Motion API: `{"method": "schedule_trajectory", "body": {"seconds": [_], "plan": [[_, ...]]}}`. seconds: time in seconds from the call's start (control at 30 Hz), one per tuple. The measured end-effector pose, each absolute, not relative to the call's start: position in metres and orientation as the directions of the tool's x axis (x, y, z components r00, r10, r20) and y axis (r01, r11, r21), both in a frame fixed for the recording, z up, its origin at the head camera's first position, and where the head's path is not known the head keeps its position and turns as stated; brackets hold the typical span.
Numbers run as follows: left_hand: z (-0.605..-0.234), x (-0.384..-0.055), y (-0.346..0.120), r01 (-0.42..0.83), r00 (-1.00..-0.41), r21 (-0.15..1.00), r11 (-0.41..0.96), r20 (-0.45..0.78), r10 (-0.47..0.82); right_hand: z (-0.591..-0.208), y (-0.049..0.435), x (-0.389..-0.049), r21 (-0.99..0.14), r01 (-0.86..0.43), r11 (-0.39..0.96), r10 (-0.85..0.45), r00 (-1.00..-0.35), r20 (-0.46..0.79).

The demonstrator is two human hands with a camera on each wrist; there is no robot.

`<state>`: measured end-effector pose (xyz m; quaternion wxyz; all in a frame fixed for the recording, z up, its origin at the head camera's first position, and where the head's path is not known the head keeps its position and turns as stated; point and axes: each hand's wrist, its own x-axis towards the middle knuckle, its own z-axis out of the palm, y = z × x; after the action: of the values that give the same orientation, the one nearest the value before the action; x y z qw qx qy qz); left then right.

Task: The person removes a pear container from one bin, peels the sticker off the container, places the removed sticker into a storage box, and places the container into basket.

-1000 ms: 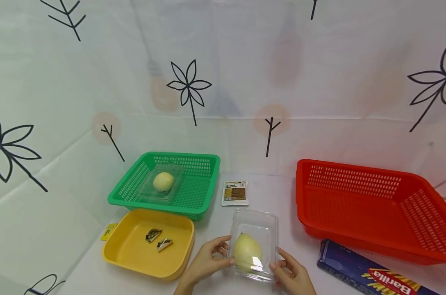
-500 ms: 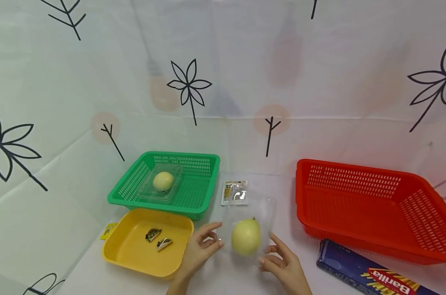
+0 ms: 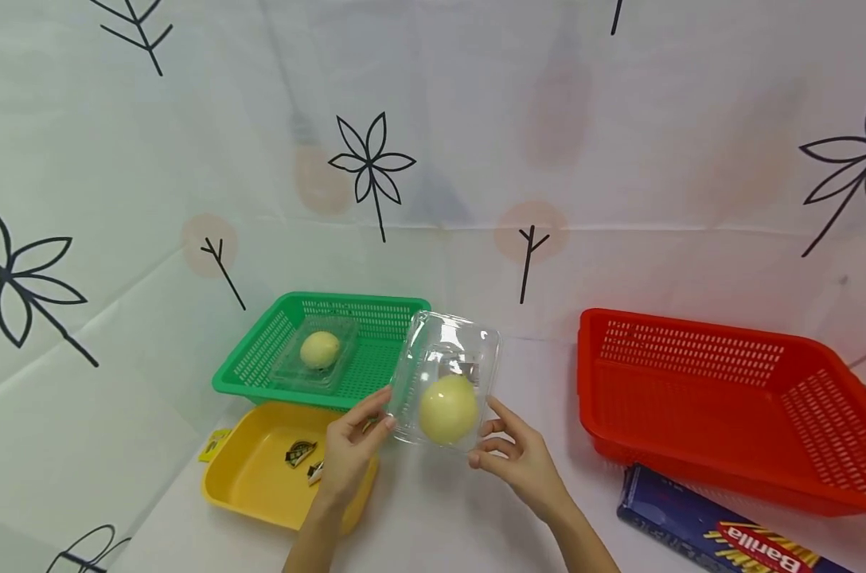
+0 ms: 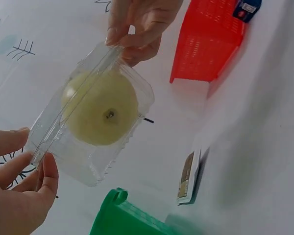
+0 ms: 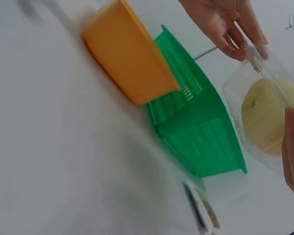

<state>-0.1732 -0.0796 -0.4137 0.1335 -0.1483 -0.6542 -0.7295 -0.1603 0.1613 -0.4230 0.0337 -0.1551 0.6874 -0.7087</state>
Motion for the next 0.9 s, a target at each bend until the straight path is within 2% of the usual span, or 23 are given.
{"method": "schedule_trajectory", "body": {"seconds": [0.3, 0.6, 0.9], "plan": [[-0.396, -0.188, -0.103, 0.427, -0.904, 0.901, -0.073, 0.426, -0.026, -0.413, 0.15, -0.194, -0.972, -0.201, -0.125, -0.368, -0.9, 0.234], [-0.386, -0.193, -0.127, 0.401, -0.915, 0.915, -0.033, 0.4, -0.047, -0.406, 0.129, -0.215, -0.949, -0.258, -0.183, -0.438, -0.843, 0.313], [-0.382, -0.21, -0.142, 0.376, -0.927, 0.926, 0.023, 0.376, 0.008, -0.402, 0.115, -0.236, -0.964, -0.214, -0.159, -0.432, -0.863, 0.263]]}}
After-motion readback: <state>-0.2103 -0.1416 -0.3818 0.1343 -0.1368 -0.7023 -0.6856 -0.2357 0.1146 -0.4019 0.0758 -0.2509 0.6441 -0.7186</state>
